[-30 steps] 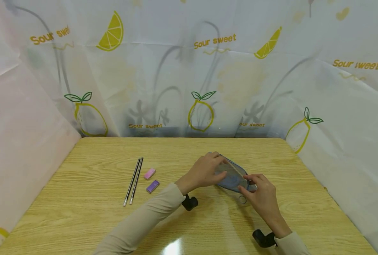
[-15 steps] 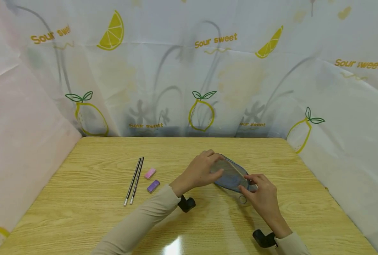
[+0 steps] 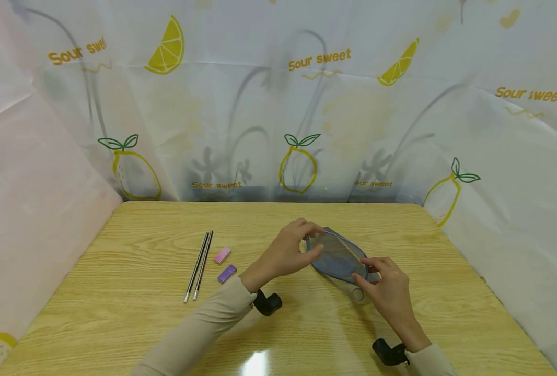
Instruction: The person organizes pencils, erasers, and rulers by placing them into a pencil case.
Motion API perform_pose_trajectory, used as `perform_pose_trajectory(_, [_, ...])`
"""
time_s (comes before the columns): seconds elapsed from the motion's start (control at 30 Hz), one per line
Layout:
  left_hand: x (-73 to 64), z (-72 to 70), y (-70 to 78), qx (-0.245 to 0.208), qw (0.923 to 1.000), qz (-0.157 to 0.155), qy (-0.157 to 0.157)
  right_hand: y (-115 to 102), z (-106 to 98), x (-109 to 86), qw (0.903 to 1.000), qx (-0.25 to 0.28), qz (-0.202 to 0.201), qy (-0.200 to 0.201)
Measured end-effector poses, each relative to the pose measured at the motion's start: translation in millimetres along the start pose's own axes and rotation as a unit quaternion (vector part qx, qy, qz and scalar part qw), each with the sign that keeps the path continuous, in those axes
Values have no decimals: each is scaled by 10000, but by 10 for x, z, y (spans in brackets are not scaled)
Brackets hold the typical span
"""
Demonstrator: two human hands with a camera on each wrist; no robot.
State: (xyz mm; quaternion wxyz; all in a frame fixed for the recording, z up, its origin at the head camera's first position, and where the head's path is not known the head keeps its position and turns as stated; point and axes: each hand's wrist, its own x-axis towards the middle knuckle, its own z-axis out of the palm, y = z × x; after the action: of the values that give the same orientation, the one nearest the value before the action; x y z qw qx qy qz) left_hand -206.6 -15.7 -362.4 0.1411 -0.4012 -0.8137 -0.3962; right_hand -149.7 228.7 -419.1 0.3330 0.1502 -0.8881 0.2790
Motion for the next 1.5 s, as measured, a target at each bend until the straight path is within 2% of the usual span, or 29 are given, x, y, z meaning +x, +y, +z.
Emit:
perform_pose_trajectory(0.33, [-96, -97, -71, -191, 9996, -81, 183, -6, 0, -5, 10000, -24, 34, 36])
perform_pose_trajectory(0.57, [-167, -198, -99, -258, 9987, -331, 299, 2, 3, -11, 10000, -20, 45, 40])
perform_pose_trajectory(0.73, [-215, -265, -120, -478, 9972, -454, 360, 9, 6, -10, 10000, -13, 30, 25])
perform_pose_trajectory(1.1, [-354, -422, -134, -457, 9959, -621, 472, 13, 5, -32, 9998, 64, 184, -61])
perform_pose_trajectory(1.37, [-469, -524, -143, -345, 9951, -746, 550, 20, -2, -18, 10000, -9, 87, -18])
perform_pose_trajectory(1.5, [-537, -585, -142, -226, 9952, -816, 487, 11, -14, -5, 10000, -21, 43, -2])
